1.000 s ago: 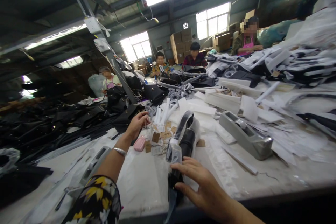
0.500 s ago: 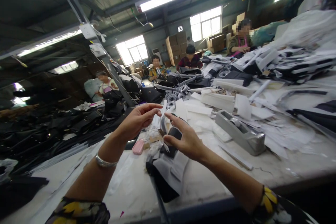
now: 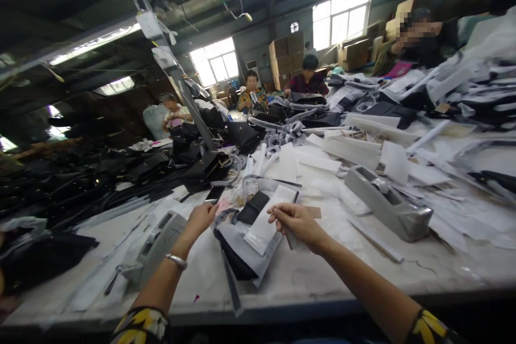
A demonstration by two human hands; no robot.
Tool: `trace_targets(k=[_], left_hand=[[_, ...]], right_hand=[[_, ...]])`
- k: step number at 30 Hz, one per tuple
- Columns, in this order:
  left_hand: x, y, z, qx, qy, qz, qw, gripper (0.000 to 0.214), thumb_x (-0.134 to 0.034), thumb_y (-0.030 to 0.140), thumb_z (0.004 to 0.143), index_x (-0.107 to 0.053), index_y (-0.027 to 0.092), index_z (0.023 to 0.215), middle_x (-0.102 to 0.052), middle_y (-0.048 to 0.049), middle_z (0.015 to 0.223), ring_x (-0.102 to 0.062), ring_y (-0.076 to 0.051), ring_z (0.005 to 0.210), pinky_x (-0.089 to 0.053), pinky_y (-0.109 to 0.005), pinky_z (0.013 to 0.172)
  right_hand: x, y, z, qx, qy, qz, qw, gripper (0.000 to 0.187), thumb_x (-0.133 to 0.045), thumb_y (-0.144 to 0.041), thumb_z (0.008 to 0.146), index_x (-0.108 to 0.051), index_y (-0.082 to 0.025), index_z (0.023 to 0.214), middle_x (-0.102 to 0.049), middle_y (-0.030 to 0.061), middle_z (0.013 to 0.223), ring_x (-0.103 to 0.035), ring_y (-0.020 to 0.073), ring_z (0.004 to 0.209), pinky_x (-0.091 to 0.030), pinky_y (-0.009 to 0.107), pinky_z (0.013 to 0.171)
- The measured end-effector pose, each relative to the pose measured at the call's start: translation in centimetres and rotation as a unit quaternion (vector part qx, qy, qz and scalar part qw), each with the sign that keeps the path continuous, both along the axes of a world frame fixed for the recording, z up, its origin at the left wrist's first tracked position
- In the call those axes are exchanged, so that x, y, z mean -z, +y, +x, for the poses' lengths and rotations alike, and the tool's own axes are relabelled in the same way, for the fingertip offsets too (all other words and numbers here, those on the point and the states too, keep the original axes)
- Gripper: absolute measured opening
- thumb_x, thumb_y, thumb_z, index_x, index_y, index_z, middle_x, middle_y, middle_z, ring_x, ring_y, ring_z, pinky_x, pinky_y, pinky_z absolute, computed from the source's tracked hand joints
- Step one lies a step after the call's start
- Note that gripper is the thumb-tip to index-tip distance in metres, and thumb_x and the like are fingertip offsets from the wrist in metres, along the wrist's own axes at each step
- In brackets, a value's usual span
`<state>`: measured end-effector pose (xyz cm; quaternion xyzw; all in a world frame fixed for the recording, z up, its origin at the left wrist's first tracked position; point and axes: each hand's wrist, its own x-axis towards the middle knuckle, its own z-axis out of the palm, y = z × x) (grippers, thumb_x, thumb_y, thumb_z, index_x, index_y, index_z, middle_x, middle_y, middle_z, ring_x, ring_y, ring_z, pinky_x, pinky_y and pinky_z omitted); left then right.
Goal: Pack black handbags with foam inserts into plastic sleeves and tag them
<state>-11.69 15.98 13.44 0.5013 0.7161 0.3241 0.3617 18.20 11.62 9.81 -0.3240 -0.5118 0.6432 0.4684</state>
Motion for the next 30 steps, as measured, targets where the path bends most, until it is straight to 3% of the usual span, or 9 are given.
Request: trace_targets(k=[3,6,11,14,16,21,25,27,30], left_hand=[[3.4,-1.4,-1.1,-0.025,-0.07,-0.081,0.994,0.03,-0.06,0.042,0.094,-0.064,0.014,0.104,-0.068,-0.0051,0.098,-0.066,-0.017,0.084,-0.057,-0.037,0.076],[4.5,-2.0,-1.1,-0.026,-0.184,-0.093,0.978,0.034,-0.049,0.042,0.099,-0.066,0.012,0.102,-0.07,-0.0056,0.091,-0.067,-0.014,0.076,-0.057,-0.031,0.07],[2.7,-3.4,0.6,0.004,-0.348,-0.026,0.937,0.024,-0.049,0.024,0.098,-0.069,0.011,0.098,-0.072,-0.0085,0.092,-0.067,-0.011,0.071,-0.055,-0.021,0.071],[0.8,-5.2,3.1,0.051,-0.403,-0.009,0.914,0.025,-0.06,0.023,0.092,-0.068,0.015,0.114,-0.071,-0.0111,0.114,-0.066,-0.011,0.068,-0.057,-0.024,0.071],[-0.3,-6.5,5.2,0.11,-0.419,-0.014,0.901,0.045,-0.07,0.021,0.084,-0.062,0.024,0.129,-0.063,-0.0107,0.133,-0.065,-0.009,0.063,-0.057,-0.026,0.066],[-2.6,-8.2,9.5,0.284,-0.327,-0.042,0.9,0.057,-0.076,0.027,0.08,-0.06,0.025,0.135,-0.055,-0.0153,0.143,-0.065,-0.01,0.065,-0.055,-0.023,0.059],[-4.0,-8.4,11.5,0.387,-0.226,-0.004,0.894,0.054,-0.07,0.039,0.085,-0.059,0.022,0.135,-0.068,-0.0126,0.119,-0.066,-0.015,0.072,-0.055,-0.028,0.065],[-4.5,-8.7,12.0,0.402,-0.145,0.062,0.902,0.041,-0.068,0.041,0.086,-0.068,0.018,0.12,-0.073,-0.0089,0.098,-0.065,-0.017,0.074,-0.052,-0.028,0.067],[-5.2,-9.8,12.1,0.341,-0.038,0.137,0.929,0.02,-0.069,0.035,0.084,-0.076,0.018,0.092,-0.072,-0.0059,0.081,-0.064,-0.019,0.075,-0.046,-0.027,0.066]], right_hand=[[2.5,0.8,-2.1,-0.024,-0.012,-0.017,0.999,0.043,-0.073,-0.052,0.077,-0.071,-0.013,0.095,-0.073,0.0062,0.083,-0.057,0.0083,0.056,-0.045,0.021,0.051],[4.2,1.4,-3.0,-0.021,-0.019,-0.042,0.999,0.044,-0.072,-0.05,0.078,-0.071,-0.013,0.101,-0.072,0.0045,0.08,-0.055,0.0081,0.053,-0.045,0.021,0.05],[3.6,0.7,-1.2,-0.06,-0.021,-0.035,0.997,0.059,-0.072,-0.049,0.08,-0.062,-0.013,0.125,-0.072,0.0042,0.082,-0.058,0.0089,0.055,-0.046,0.021,0.05],[1.3,-0.7,0.5,-0.122,-0.044,-0.028,0.991,0.066,-0.07,-0.047,0.084,-0.053,-0.014,0.138,-0.072,0.0039,0.081,-0.06,0.009,0.056,-0.048,0.02,0.052],[-0.4,-1.8,1.5,-0.163,-0.06,-0.029,0.984,0.068,-0.068,-0.045,0.087,-0.047,-0.017,0.145,-0.072,0.0026,0.079,-0.06,0.0085,0.054,-0.05,0.02,0.053],[-3.6,-4.0,3.2,-0.253,-0.086,-0.03,0.963,0.07,-0.066,-0.04,0.091,-0.036,-0.023,0.152,-0.072,0.0002,0.076,-0.06,0.0076,0.051,-0.051,0.018,0.052],[-5.3,-5.2,3.5,-0.305,-0.109,-0.032,0.945,0.061,-0.068,-0.04,0.09,-0.045,-0.023,0.145,-0.071,0.0008,0.078,-0.061,0.0081,0.053,-0.05,0.016,0.05],[-5.8,-5.7,3.5,-0.301,-0.117,-0.024,0.946,0.055,-0.066,-0.042,0.091,-0.05,-0.022,0.14,-0.071,0.0016,0.078,-0.062,0.009,0.053,-0.05,0.016,0.049],[-5.6,-6.3,3.5,-0.267,-0.126,-0.009,0.955,0.051,-0.061,-0.044,0.093,-0.052,-0.024,0.14,-0.071,0.0037,0.081,-0.064,0.0107,0.055,-0.05,0.017,0.049]])
